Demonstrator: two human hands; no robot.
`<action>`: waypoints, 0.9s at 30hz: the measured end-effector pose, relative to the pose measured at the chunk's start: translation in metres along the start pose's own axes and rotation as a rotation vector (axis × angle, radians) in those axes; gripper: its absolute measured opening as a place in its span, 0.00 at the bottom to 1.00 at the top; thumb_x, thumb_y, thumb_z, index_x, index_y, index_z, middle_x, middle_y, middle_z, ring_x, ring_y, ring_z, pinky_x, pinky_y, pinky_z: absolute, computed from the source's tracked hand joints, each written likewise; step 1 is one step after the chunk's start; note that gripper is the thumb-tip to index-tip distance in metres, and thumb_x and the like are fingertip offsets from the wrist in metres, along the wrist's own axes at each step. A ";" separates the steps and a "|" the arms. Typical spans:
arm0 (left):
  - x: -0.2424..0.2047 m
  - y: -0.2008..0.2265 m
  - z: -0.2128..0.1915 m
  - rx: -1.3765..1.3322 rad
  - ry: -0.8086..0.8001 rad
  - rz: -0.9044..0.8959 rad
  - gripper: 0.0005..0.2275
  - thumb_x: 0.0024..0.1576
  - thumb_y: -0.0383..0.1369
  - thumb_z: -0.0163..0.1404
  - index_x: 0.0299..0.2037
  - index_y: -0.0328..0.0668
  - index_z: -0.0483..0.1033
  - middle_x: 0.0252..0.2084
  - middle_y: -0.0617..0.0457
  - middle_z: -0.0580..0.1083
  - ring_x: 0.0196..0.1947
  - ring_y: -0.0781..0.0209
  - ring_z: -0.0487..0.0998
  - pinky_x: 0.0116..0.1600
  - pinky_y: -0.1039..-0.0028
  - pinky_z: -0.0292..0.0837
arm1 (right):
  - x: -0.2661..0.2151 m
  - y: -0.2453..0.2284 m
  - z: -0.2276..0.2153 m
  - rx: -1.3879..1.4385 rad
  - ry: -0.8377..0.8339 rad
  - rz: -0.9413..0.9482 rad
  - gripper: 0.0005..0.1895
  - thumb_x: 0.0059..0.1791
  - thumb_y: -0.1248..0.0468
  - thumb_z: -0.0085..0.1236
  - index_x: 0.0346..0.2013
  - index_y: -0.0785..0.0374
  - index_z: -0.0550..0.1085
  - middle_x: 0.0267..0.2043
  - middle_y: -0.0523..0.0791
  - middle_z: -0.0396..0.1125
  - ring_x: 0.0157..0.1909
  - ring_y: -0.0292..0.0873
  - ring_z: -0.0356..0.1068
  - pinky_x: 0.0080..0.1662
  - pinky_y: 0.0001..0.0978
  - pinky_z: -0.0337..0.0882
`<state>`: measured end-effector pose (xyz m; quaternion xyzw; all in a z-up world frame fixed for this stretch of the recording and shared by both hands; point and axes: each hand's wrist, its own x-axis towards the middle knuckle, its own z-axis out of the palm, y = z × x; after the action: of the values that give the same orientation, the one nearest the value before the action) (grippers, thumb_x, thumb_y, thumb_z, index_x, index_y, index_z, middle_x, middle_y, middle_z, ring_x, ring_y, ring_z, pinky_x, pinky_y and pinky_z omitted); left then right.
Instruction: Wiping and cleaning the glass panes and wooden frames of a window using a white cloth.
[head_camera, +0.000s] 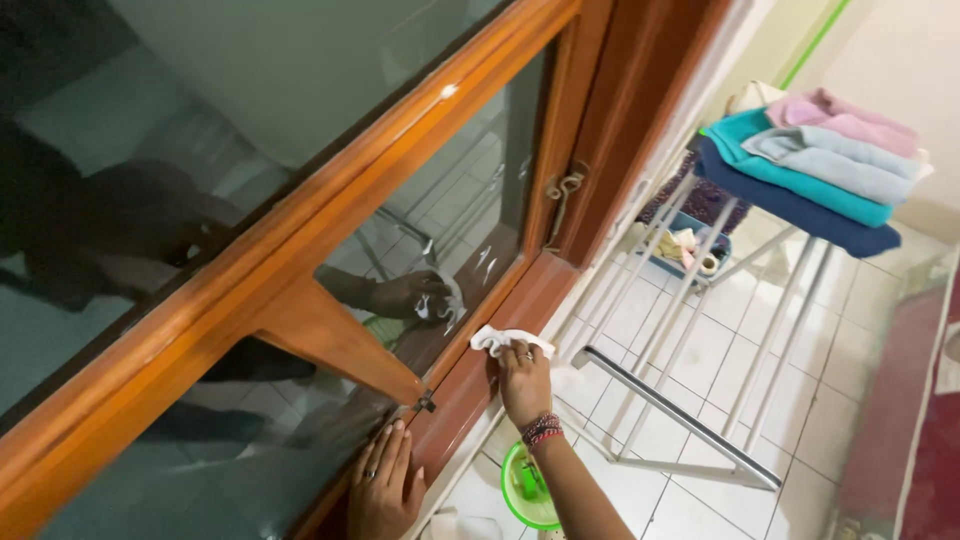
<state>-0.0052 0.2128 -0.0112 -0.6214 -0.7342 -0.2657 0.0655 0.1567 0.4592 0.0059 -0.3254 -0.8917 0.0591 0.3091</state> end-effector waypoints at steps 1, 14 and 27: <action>0.001 0.003 -0.002 -0.011 -0.019 -0.010 0.25 0.54 0.37 0.51 0.59 0.27 0.69 0.67 0.38 0.65 0.68 0.45 0.64 0.68 0.54 0.57 | -0.001 -0.003 0.001 0.001 -0.002 0.065 0.16 0.42 0.71 0.57 0.44 0.70 0.76 0.50 0.56 0.70 0.50 0.58 0.66 0.52 0.48 0.68; -0.020 -0.020 0.031 0.083 -0.231 -0.098 0.29 0.56 0.42 0.48 0.65 0.34 0.62 0.71 0.44 0.57 0.71 0.49 0.55 0.69 0.52 0.48 | -0.048 -0.005 0.005 0.091 -0.057 -0.195 0.16 0.45 0.66 0.60 0.47 0.69 0.76 0.51 0.56 0.71 0.48 0.57 0.69 0.53 0.49 0.71; -0.003 0.014 0.018 0.061 -0.023 -0.139 0.31 0.54 0.43 0.49 0.65 0.32 0.62 0.71 0.43 0.58 0.70 0.48 0.58 0.70 0.52 0.48 | -0.048 0.012 0.031 -0.058 -0.097 -0.012 0.17 0.43 0.70 0.54 0.47 0.62 0.78 0.55 0.51 0.70 0.52 0.53 0.67 0.51 0.43 0.69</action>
<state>0.0134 0.2196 -0.0235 -0.5698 -0.7839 -0.2400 0.0574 0.1738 0.4424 -0.0472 -0.3257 -0.9088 0.0471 0.2563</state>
